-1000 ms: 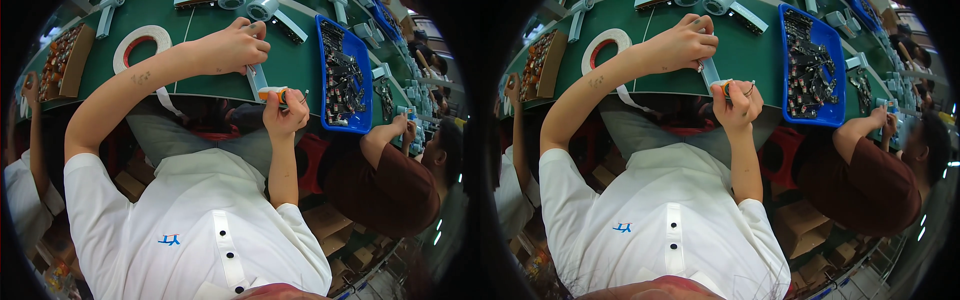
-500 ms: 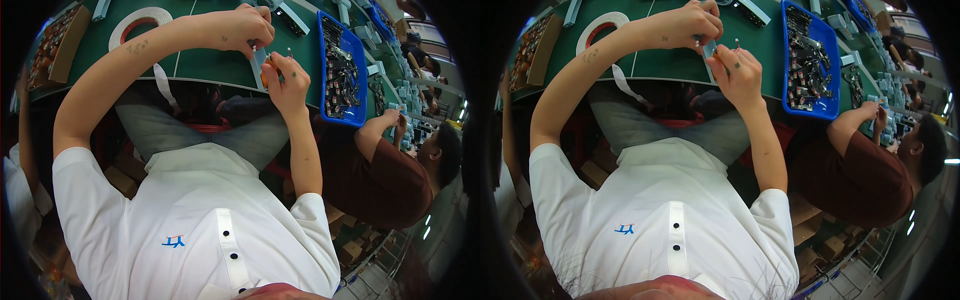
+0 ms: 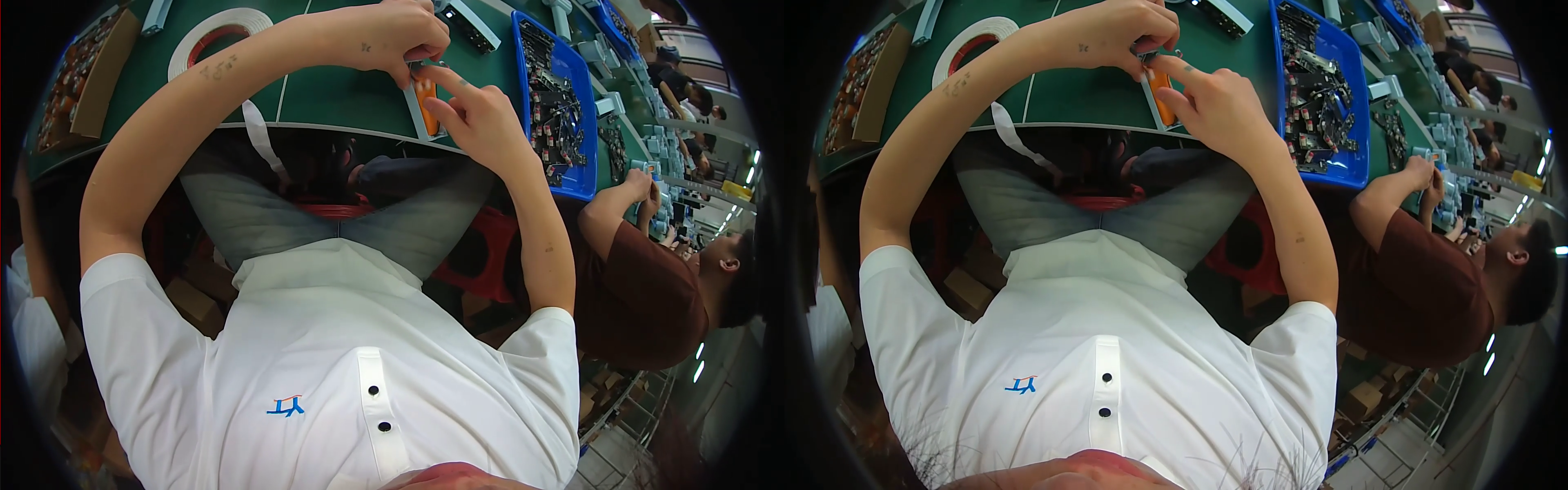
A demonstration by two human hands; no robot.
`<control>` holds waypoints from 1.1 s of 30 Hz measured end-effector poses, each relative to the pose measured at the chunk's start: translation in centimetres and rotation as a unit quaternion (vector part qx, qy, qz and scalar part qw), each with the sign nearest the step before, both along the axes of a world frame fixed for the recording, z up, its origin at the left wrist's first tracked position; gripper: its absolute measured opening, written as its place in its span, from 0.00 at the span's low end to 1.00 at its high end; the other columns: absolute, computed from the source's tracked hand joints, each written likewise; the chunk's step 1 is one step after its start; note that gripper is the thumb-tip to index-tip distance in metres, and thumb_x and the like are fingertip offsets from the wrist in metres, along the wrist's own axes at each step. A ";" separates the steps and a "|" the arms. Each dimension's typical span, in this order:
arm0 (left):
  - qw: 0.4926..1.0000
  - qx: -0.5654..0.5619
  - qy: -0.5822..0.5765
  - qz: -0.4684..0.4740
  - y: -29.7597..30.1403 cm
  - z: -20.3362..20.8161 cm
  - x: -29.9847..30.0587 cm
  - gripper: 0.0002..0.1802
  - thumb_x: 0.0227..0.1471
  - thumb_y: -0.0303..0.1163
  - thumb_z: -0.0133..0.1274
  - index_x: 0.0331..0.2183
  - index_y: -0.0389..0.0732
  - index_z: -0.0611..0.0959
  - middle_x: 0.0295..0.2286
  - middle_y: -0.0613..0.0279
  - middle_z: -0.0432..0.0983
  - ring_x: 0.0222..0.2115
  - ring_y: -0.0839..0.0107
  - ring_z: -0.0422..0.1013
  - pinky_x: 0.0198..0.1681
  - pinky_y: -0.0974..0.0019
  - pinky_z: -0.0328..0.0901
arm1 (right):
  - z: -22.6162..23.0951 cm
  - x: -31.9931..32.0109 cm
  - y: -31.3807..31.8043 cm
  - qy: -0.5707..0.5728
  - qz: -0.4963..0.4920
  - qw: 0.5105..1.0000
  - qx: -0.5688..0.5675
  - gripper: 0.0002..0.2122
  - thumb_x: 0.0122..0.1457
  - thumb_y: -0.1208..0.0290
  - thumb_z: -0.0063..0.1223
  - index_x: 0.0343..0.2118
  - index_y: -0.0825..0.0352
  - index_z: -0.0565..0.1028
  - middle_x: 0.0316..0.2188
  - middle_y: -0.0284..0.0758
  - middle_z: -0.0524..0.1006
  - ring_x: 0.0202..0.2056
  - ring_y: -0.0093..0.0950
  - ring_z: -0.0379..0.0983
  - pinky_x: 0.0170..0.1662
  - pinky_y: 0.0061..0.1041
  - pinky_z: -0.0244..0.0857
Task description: Applying white adhesive tape to small electronic or mechanical components on a factory assembly line.
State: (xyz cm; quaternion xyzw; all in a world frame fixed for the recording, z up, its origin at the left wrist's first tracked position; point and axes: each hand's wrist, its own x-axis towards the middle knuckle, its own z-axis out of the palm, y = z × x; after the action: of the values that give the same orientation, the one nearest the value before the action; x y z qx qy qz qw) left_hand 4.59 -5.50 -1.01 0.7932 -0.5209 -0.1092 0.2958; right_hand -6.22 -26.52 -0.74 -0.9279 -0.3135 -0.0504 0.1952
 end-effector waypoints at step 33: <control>0.972 -0.016 -0.235 -0.019 0.7 1.2 -2.5 0.21 0.36 0.35 0.69 0.31 0.46 0.74 0.34 0.66 0.72 0.44 0.60 0.64 0.54 0.57 0.55 | -2.1 -0.7 0.5 -0.067 -0.046 0.984 0.157 0.14 0.48 0.74 0.63 0.40 0.57 0.80 0.30 0.32 0.77 0.27 0.31 0.73 0.30 0.28 0.68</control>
State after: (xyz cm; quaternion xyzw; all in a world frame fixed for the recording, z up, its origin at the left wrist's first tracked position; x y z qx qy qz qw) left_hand 2.05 -4.80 0.20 0.7816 -0.5929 0.0831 0.1754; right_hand -6.89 -26.03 -2.80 -0.8936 -0.2710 -0.1702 0.3147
